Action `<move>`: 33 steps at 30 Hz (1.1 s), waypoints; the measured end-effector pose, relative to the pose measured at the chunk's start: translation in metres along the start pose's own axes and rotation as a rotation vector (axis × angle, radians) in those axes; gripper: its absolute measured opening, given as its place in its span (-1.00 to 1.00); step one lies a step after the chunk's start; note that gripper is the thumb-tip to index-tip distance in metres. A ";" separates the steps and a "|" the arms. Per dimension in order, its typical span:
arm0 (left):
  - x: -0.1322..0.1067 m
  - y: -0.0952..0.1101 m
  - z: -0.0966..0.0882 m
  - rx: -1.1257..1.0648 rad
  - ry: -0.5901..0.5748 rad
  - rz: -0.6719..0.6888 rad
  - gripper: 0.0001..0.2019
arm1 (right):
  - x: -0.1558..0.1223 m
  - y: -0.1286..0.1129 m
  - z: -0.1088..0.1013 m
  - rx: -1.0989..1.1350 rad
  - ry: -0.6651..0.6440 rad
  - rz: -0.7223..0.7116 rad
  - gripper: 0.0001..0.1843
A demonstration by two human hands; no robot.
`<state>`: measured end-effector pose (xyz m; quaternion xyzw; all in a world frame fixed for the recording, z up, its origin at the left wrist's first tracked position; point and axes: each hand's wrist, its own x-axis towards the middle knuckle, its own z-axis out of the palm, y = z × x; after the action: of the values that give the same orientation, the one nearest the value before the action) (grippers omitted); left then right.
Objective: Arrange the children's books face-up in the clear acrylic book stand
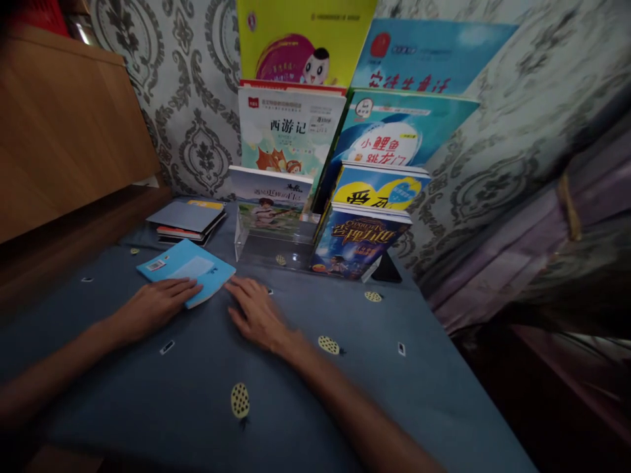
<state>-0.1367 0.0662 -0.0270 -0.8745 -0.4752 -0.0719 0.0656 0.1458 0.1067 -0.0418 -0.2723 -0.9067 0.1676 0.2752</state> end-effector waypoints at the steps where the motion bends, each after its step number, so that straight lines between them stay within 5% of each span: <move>1: -0.003 0.006 0.000 -0.006 0.001 0.021 -0.57 | -0.001 -0.003 0.002 0.001 -0.015 0.003 -0.51; 8: -0.009 0.079 0.030 -0.109 0.159 0.196 -0.53 | -0.012 -0.002 -0.002 -0.058 0.032 0.126 -0.60; 13: 0.029 0.152 0.033 -0.279 0.052 0.151 -0.59 | -0.016 0.021 -0.018 -0.195 -0.015 0.237 -0.64; 17: 0.065 0.174 0.016 -0.527 -0.054 0.233 -0.56 | -0.024 0.043 -0.028 -0.227 -0.007 0.279 -0.64; 21: 0.074 0.154 0.003 -0.665 -0.163 0.402 -0.61 | -0.035 0.052 -0.024 -0.152 0.069 0.281 -0.57; 25: 0.066 0.112 0.004 -0.710 -0.209 0.410 -0.56 | -0.038 0.048 -0.018 -0.124 0.080 0.298 -0.54; 33: 0.063 0.009 0.033 -0.323 -0.072 -0.081 -0.43 | -0.027 0.027 -0.024 -0.283 0.006 0.378 -0.59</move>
<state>-0.0934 0.1189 -0.0485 -0.8559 -0.4942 -0.1185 -0.0960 0.1899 0.1160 -0.0466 -0.4734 -0.8533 0.0866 0.2006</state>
